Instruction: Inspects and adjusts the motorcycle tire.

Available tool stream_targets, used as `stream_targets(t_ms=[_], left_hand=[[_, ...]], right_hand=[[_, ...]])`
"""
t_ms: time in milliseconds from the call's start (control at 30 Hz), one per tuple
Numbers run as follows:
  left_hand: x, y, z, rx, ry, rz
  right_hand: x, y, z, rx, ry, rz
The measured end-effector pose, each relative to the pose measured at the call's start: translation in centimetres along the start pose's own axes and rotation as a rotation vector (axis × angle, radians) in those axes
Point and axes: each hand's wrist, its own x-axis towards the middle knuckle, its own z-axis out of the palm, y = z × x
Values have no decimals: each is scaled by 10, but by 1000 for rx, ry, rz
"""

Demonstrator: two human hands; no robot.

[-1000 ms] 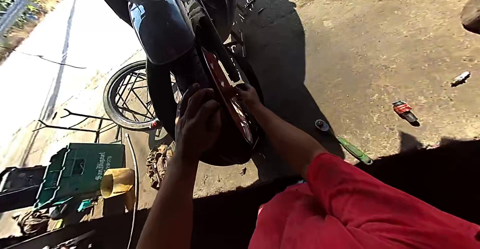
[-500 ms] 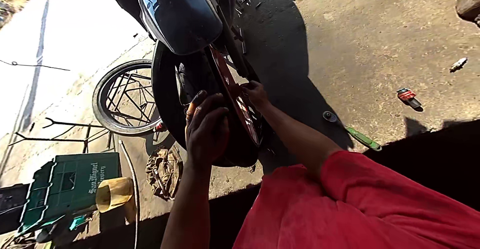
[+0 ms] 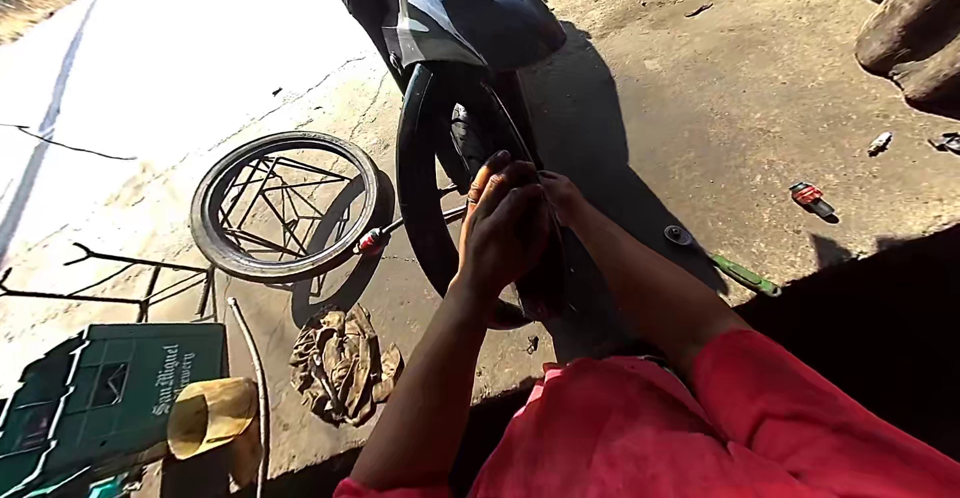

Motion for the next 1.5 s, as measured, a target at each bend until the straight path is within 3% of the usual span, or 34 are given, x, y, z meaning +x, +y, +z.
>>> stream_targets(t_ms=[100,167,233,300,367,500,633,733,767,867,933,1000,1067,1167,1267,1333,1400,1467,1500], left_hand=[[0,2,0,-8,-18,1],[0,3,-1,0,-16,9],[-1,5,-1,4,-19,17],[-4,5,-1,-20,-19,11],[-6,8,0,-34,-22,10],[-13,23,7,-6,-44,0],[-24,36,19,67,-14,-27],[-20,35,19,102,-3,-32],[-19,34,17,113,-10,-36],[-14,31,11,135,-24,-43],[-12,28,10,140,-16,-41],[-9,27,11,155,-8,-43],[-11,29,12,160,1,-44],[-17,35,21,113,17,-50],[-20,43,32,88,31,-46],[-20,48,38,40,38,-40],[-19,51,37,-9,25,-41],[-17,53,35,-40,18,-37],[-16,53,34,-43,18,-29]], right_hand=[[10,-9,-9,-55,273,-302],[13,-34,-15,-227,382,-567],[5,-68,-11,-420,389,-812],[-1,-106,6,-455,259,-946],[-7,-139,26,-449,31,-915],[-10,-164,46,-204,-357,-617],[5,-174,52,40,-465,-553],[12,-197,67,-79,-490,-551],[27,-203,78,-233,-485,-597],[78,-223,115,-813,-456,-980],[74,-238,125,-757,-508,-1170],[70,-242,124,-663,-580,-1214],[58,-233,112,-546,-546,-1143],[-9,-196,47,-156,-478,-772],[-37,-106,-22,25,-153,-586],[-10,-41,-41,41,9,-318],[0,-24,-35,-13,-61,-10],[-4,-45,-12,-33,-142,295],[12,-22,-10,22,-254,261]])
